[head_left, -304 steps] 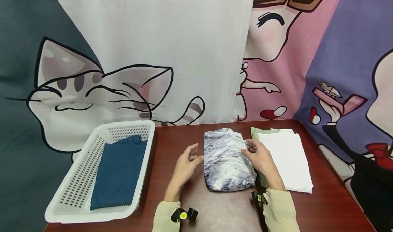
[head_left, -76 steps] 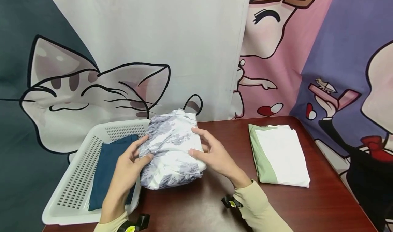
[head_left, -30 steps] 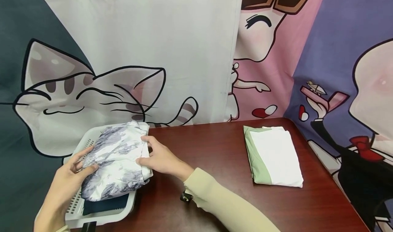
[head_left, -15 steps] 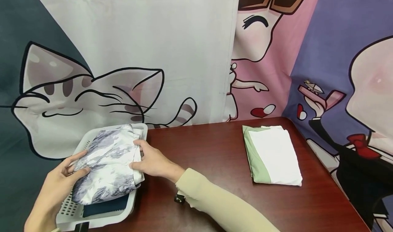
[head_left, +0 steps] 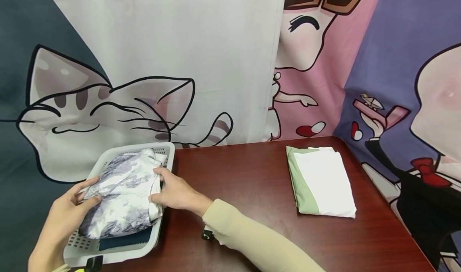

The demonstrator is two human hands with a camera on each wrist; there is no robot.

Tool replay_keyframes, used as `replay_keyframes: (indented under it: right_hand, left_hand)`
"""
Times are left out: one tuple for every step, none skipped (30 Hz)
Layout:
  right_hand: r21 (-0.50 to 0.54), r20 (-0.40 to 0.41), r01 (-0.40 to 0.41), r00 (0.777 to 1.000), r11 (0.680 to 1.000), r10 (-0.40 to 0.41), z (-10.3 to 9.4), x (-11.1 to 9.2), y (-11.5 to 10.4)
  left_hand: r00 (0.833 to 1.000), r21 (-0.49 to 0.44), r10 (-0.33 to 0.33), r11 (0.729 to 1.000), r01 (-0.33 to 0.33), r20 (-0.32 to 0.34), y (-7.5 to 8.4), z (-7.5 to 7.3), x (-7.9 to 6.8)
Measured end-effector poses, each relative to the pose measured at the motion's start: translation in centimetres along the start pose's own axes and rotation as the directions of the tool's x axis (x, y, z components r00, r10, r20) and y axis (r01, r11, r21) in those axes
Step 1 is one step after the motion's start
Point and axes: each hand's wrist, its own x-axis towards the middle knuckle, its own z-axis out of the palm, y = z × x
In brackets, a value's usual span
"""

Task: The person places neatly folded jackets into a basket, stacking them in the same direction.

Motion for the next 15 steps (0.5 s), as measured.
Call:
replay_keyframes:
  right_hand:
    - [-0.003,-0.001,-0.003,1.0,1.0,0.003,0.07,0.03,-0.01]
    - [-0.003,-0.001,-0.004,1.0,1.0,0.004,0.11,0.07,-0.01]
    - [0.004,-0.002,-0.006,1.0,1.0,0.006,0.17,0.11,0.03]
    - [0.013,-0.004,-0.008,1.0,1.0,0.008,0.23,0.17,0.06]
    - [0.024,-0.001,-0.009,1.0,1.0,0.009,0.3,0.21,0.1]
    - [0.032,0.001,-0.01,1.0,0.999,0.01,0.36,0.21,0.13]
    - [0.036,0.005,-0.009,1.0,0.999,0.009,0.41,0.21,0.17]
    - [0.033,0.008,-0.006,1.0,0.999,0.006,0.44,0.23,0.2]
    - [0.027,0.012,-0.002,1.0,1.0,0.002,0.49,0.22,0.23]
    - [0.011,0.018,0.007,1.0,1.0,-0.007,0.5,0.21,0.2]
    - [-0.005,0.028,0.018,0.999,1.0,-0.018,0.5,0.19,0.18]
    - [-0.025,0.037,0.031,0.999,0.999,-0.03,0.49,0.17,0.14]
    - [-0.038,0.047,0.041,0.998,0.998,-0.039,0.47,0.17,0.09]
    - [-0.05,0.057,0.05,0.997,0.998,-0.047,0.47,0.17,0.05]
    - [-0.053,0.073,0.056,0.996,0.997,-0.052,0.46,0.13,0.02]
  left_hand:
    - [1.0,0.028,0.01,1.0,-0.01,-0.008,0.16,-0.02,0.05]
    - [1.0,0.06,0.022,0.998,-0.021,-0.017,0.29,0.0,0.11]
    - [0.999,0.086,0.031,0.996,-0.028,-0.025,0.4,-0.01,0.2]
    - [0.999,0.101,0.036,0.994,-0.033,-0.024,0.44,-0.04,0.29]
    - [0.999,0.113,0.039,0.993,-0.036,-0.022,0.44,-0.09,0.37]
    - [0.999,0.117,0.039,0.992,-0.036,-0.019,0.42,-0.15,0.42]
    - [0.999,0.121,0.037,0.992,-0.035,-0.015,0.36,-0.19,0.43]
    - [0.999,0.132,0.037,0.991,-0.034,-0.018,0.2,-0.16,0.43]
    - [0.999,0.138,0.032,0.99,-0.03,-0.014,0.13,-0.21,0.4]
    - [0.999,0.149,0.03,0.988,-0.028,-0.011,0.05,-0.22,0.34]
    - [1.0,0.16,0.028,0.987,-0.026,-0.012,0.01,-0.22,0.28]
    - [1.0,0.17,0.025,0.985,-0.022,-0.012,-0.02,-0.22,0.24]
    - [1.0,0.182,0.025,0.983,-0.022,-0.012,-0.06,-0.23,0.23]
    - [0.999,0.198,0.028,0.98,-0.024,-0.018,-0.12,-0.23,0.23]
    - [0.999,0.207,0.031,0.978,-0.027,-0.018,-0.14,-0.26,0.25]
